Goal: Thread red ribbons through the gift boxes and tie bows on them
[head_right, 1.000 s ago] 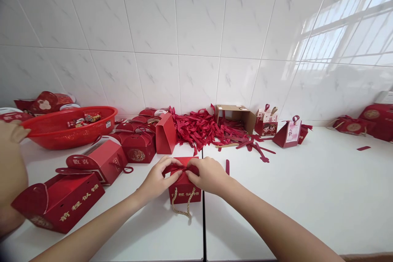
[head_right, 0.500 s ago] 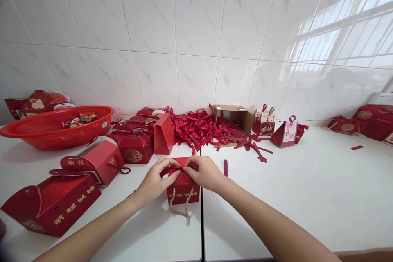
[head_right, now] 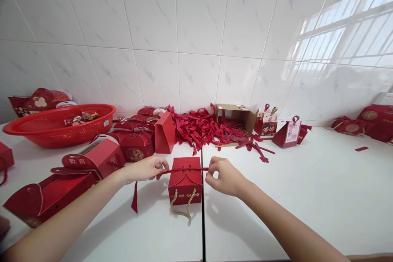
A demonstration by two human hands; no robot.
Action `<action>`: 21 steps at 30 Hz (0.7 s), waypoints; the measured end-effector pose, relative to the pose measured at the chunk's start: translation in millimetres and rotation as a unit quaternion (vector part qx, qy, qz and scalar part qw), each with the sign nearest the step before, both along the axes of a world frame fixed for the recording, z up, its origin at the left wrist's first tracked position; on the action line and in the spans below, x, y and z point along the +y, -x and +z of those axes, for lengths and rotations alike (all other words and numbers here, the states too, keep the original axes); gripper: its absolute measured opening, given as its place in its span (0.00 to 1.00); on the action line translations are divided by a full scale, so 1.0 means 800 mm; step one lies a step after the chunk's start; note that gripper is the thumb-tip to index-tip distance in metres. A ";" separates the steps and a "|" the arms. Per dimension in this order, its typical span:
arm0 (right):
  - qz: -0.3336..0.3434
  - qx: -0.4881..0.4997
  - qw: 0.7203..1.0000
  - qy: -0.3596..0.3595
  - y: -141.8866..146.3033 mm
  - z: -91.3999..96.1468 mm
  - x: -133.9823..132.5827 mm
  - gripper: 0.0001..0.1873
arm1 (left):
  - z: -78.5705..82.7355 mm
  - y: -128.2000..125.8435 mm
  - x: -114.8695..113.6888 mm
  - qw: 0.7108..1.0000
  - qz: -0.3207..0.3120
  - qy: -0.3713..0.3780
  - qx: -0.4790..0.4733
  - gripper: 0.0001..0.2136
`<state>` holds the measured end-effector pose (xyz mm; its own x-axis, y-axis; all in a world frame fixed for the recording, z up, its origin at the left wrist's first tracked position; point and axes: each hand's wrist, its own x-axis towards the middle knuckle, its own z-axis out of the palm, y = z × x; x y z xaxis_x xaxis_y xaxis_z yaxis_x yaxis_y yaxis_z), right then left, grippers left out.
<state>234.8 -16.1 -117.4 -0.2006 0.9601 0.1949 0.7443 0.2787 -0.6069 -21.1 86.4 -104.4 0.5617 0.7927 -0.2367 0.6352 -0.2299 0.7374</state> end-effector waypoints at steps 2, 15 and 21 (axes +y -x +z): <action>-0.026 -0.051 0.998 -0.036 0.001 -0.005 0.002 0.15 | 0.006 0.000 0.007 0.997 -0.045 0.053 0.017 0.05; -0.133 0.104 0.959 -0.229 0.018 -0.015 0.013 0.15 | 0.017 -0.004 -0.011 0.968 -0.127 0.170 -0.133 0.13; -0.081 0.198 0.972 -0.103 0.048 0.001 0.008 0.13 | 0.011 -0.035 -0.052 0.972 -0.020 0.005 -0.235 0.11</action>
<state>196.5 -9.6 -116.7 0.0799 0.9056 0.4165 0.5089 0.3222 -0.7982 6.6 44.9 -95.6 0.6396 0.7673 0.0458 0.2188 -0.2388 0.9461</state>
